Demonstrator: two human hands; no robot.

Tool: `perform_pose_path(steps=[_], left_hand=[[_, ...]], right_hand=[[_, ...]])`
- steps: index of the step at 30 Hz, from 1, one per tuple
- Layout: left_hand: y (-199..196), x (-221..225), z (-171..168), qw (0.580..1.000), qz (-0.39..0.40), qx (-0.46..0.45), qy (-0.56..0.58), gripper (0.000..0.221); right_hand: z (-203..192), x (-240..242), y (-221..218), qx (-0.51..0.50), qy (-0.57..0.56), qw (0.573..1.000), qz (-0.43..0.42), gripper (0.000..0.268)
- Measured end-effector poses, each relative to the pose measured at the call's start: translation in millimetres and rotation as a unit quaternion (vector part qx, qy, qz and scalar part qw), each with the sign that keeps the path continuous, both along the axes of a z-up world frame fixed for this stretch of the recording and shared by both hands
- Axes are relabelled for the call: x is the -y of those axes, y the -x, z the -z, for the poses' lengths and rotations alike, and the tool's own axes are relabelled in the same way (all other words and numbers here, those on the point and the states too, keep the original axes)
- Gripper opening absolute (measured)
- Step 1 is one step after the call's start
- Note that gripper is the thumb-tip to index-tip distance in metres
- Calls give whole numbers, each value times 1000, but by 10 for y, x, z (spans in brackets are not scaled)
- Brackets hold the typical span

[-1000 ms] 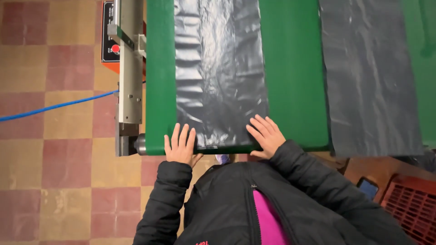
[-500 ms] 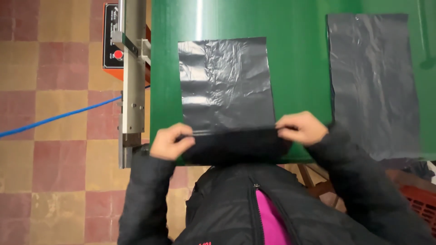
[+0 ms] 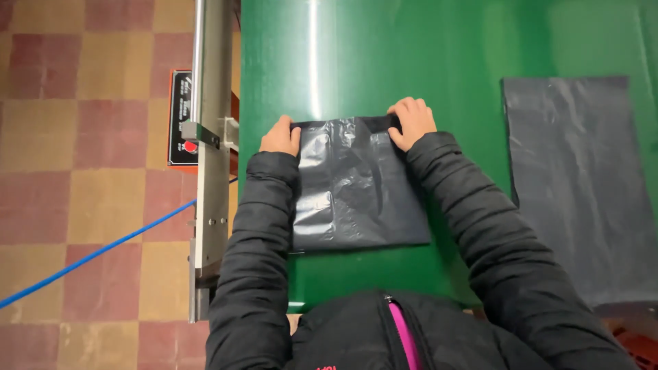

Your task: Folding black plastic bags and placing them into a red plastic crate.

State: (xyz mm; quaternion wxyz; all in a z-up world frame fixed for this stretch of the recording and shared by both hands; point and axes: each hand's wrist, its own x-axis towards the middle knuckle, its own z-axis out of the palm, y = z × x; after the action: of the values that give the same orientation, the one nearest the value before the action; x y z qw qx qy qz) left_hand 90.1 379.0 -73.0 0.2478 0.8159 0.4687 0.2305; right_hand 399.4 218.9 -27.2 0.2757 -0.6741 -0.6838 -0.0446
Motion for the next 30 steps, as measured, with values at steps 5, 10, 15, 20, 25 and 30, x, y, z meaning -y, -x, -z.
perform_pose_path(steps=[5,10,15,20,25,30], left_hand=[[-59,340,-420,992,3,-63,-112,25],[-252,1073,-874,972,138,-3,-188,32],[-247,1378,648,918,152,248,268,52],[523,1125,612,520,93,549,648,97],[1200,1354,659,462,54,616,635,106],[1402,1991,-164,895,61,389,209,82]], right_hand=[[-6,-179,-85,-31,194,980,9,33],[24,-261,9,44,260,965,-5,20],[-306,189,357,-85,92,991,-40,20],[-919,1250,943,-24,20,995,-93,20],[-488,1942,1231,-17,-19,992,-127,23],[-251,2116,1242,-13,-3,993,-115,23]])
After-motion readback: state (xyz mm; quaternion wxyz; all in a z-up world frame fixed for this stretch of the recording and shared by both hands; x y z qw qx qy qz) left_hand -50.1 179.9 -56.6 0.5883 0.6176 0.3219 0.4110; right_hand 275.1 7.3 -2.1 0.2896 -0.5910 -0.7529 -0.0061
